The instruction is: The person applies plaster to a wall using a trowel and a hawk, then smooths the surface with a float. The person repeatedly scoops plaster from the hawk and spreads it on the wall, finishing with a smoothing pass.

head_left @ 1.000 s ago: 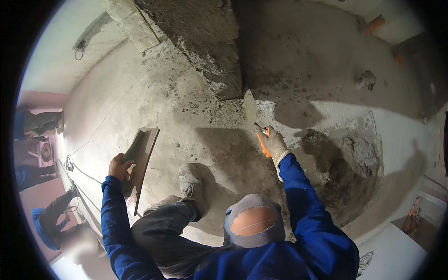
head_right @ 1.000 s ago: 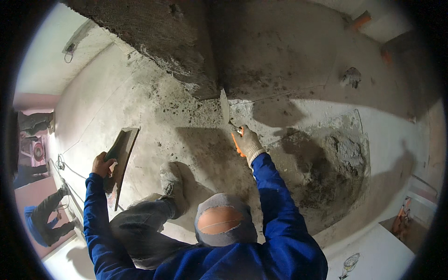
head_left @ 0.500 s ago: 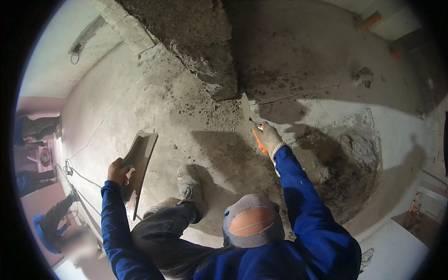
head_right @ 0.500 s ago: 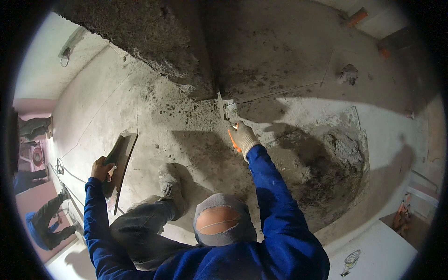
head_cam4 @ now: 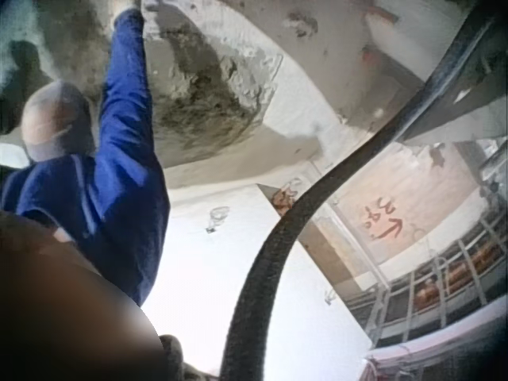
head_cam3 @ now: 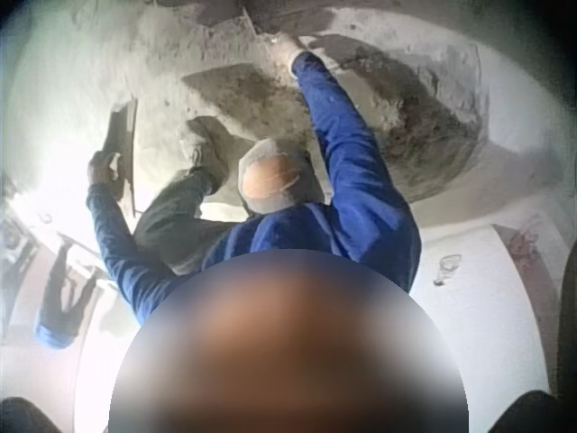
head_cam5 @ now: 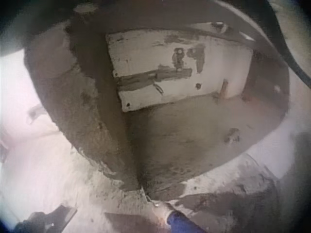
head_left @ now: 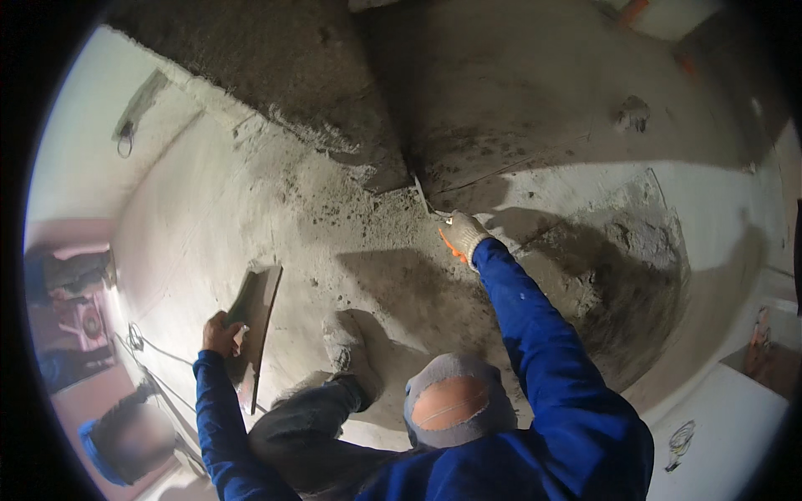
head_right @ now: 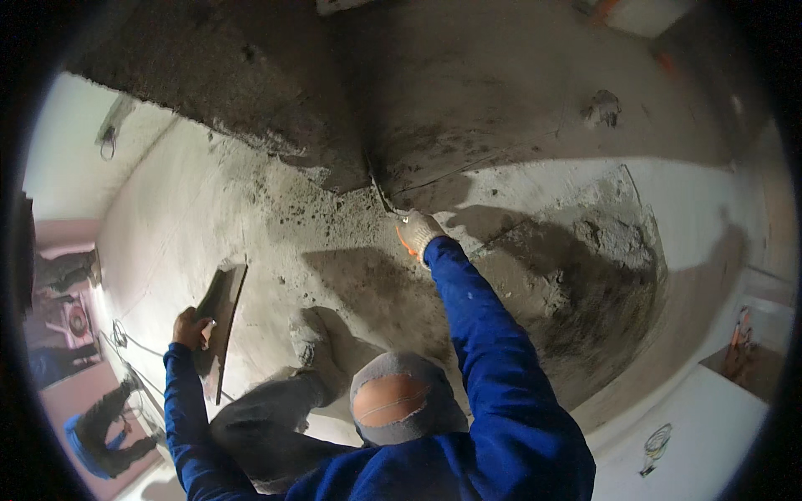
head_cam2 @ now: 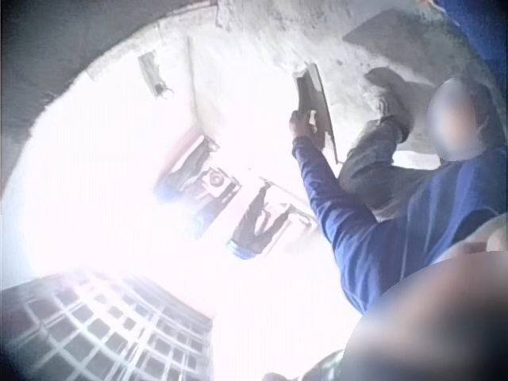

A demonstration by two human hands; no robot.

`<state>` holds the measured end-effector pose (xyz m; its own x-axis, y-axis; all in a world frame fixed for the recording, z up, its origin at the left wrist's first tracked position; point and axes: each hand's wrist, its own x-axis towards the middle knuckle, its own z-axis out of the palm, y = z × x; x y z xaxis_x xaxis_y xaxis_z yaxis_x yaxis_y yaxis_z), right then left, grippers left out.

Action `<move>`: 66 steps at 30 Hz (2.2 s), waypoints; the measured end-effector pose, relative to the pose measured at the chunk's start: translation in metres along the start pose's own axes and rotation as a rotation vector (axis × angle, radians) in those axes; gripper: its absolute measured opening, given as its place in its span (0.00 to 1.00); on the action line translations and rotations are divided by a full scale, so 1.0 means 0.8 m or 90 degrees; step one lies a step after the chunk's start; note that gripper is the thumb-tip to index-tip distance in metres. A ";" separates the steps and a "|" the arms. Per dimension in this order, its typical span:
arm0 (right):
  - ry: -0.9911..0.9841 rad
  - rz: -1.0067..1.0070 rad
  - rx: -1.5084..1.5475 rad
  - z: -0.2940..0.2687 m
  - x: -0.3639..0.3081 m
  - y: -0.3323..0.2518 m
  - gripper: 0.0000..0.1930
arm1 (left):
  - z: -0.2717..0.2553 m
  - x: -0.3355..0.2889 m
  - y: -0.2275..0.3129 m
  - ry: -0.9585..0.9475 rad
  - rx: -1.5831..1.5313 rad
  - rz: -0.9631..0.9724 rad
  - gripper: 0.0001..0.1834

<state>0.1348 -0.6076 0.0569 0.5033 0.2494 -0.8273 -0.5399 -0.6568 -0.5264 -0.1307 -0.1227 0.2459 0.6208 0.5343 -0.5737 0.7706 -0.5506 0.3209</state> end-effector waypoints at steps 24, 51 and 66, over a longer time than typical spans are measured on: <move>0.335 -0.061 -0.201 -0.001 -0.031 0.072 0.17 | 0.000 -0.006 0.009 -0.001 0.007 0.007 0.14; 0.066 -0.104 0.024 -0.061 0.026 0.023 0.10 | 0.004 -0.011 0.032 -0.011 0.051 0.022 0.14; 0.040 0.012 0.743 -0.010 -0.174 0.190 0.18 | 0.010 0.013 0.028 -0.035 0.103 0.056 0.11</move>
<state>-0.0115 -0.7480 0.0936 0.5031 0.1900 -0.8431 -0.8235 0.4012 -0.4011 -0.1085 -0.1346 0.2409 0.6722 0.4464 -0.5907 0.6777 -0.6922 0.2481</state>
